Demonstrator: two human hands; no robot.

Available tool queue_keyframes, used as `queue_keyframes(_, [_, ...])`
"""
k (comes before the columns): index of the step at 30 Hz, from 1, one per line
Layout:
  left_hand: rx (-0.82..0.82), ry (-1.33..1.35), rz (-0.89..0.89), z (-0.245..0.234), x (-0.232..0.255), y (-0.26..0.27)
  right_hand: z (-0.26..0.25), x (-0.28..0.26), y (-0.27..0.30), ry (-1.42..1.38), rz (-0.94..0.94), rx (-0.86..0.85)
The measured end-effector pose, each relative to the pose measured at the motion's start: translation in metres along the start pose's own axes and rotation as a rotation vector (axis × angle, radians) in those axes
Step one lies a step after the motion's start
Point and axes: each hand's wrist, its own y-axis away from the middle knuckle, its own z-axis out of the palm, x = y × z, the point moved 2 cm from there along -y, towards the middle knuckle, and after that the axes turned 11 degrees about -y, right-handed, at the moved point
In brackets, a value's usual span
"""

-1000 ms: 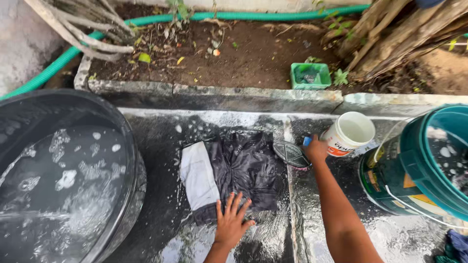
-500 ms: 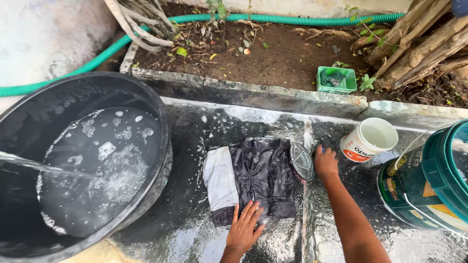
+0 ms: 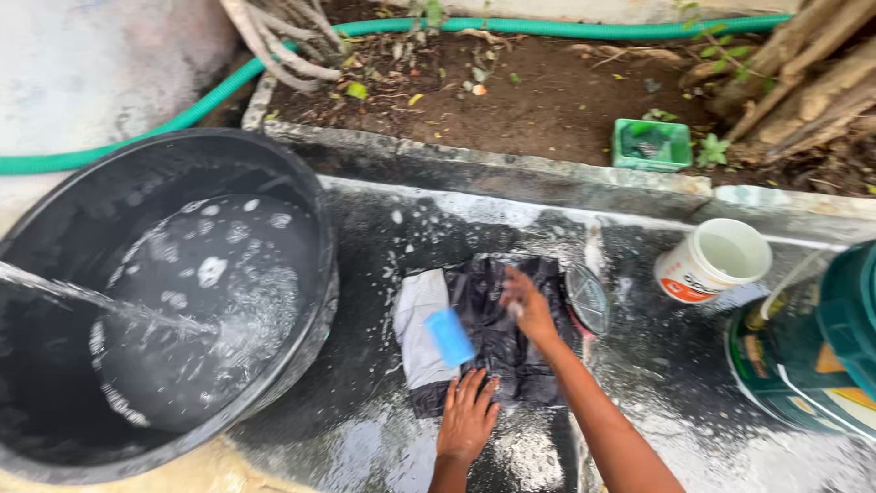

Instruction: The person washes clothes by applying soap, scrubbing the garments with a brush and by hand, and rinsing them in a basin of water.

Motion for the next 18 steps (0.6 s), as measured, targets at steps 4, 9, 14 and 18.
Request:
queue_keyframes(4, [0.039,-0.026,0.032,0.006,-0.001,0.002,-0.087,-0.086,0.022,1.018,-0.59,0.626])
queue_keyframes(9, [0.304,-0.148,0.023,0.005,-0.004,0.0,-0.181,-0.186,0.065,1.492,-0.557,0.982])
queue_keyframes(14, [0.222,-0.148,-0.009,0.008,-0.003,-0.001,-0.219,-0.17,0.052,1.381,0.061,0.725])
queue_keyframes(18, [0.159,-0.144,-0.022,0.008,-0.004,-0.004,-0.186,-0.159,0.048,1.248,0.1,0.646])
